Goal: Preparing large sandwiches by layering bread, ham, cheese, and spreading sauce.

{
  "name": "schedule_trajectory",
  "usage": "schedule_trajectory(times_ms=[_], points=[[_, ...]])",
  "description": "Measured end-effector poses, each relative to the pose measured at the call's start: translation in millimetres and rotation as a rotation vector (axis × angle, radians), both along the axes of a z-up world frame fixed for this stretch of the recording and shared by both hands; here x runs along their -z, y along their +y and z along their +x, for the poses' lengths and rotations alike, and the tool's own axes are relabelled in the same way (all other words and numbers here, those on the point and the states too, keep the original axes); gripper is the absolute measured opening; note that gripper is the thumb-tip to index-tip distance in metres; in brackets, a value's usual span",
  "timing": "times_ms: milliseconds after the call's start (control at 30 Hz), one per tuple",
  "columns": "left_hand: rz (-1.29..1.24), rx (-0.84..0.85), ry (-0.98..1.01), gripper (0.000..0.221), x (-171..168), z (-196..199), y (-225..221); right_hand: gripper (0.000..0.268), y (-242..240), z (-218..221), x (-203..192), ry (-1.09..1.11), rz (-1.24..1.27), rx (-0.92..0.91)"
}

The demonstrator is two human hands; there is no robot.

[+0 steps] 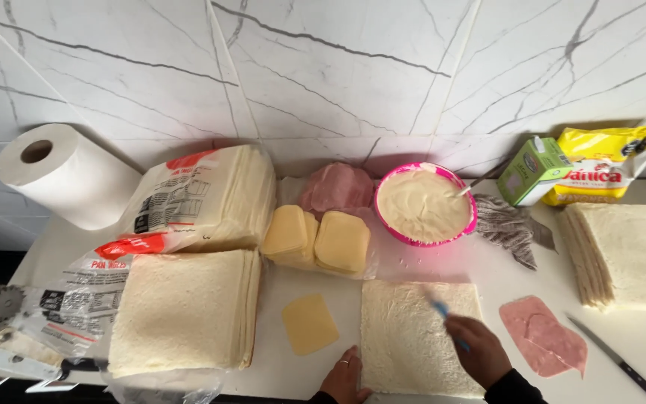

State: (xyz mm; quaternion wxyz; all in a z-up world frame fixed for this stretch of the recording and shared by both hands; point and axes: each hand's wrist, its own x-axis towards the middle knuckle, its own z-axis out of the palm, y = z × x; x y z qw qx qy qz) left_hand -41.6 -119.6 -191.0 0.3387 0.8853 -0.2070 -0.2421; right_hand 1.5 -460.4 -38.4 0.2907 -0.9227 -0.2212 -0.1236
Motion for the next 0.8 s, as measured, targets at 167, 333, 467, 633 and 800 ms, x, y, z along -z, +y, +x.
schedule_trajectory(times_ms=[167, 333, 467, 633, 800], points=[[0.0, 0.031, -0.11, 0.093, 27, 12, 2, 0.021, -15, -8, 21, -0.005, 0.047, 0.126], [-0.011, 0.013, -0.071, 0.088, 28, 4, 1, 0.021, -25, -11, 8, -0.021, 0.039, 0.239], [-0.004, -0.012, -0.082, 0.095, 27, 6, 1, 0.02, -43, -1, 8, -0.027, 0.055, 0.247], [0.0, -0.018, -0.085, 0.099, 24, 7, -1, 0.018, -52, 4, 15, -0.012, 0.086, 0.305], [0.034, -0.058, -0.019, 0.093, 20, 3, -3, 0.01, -52, 70, -35, -0.185, 0.28, 0.457]])
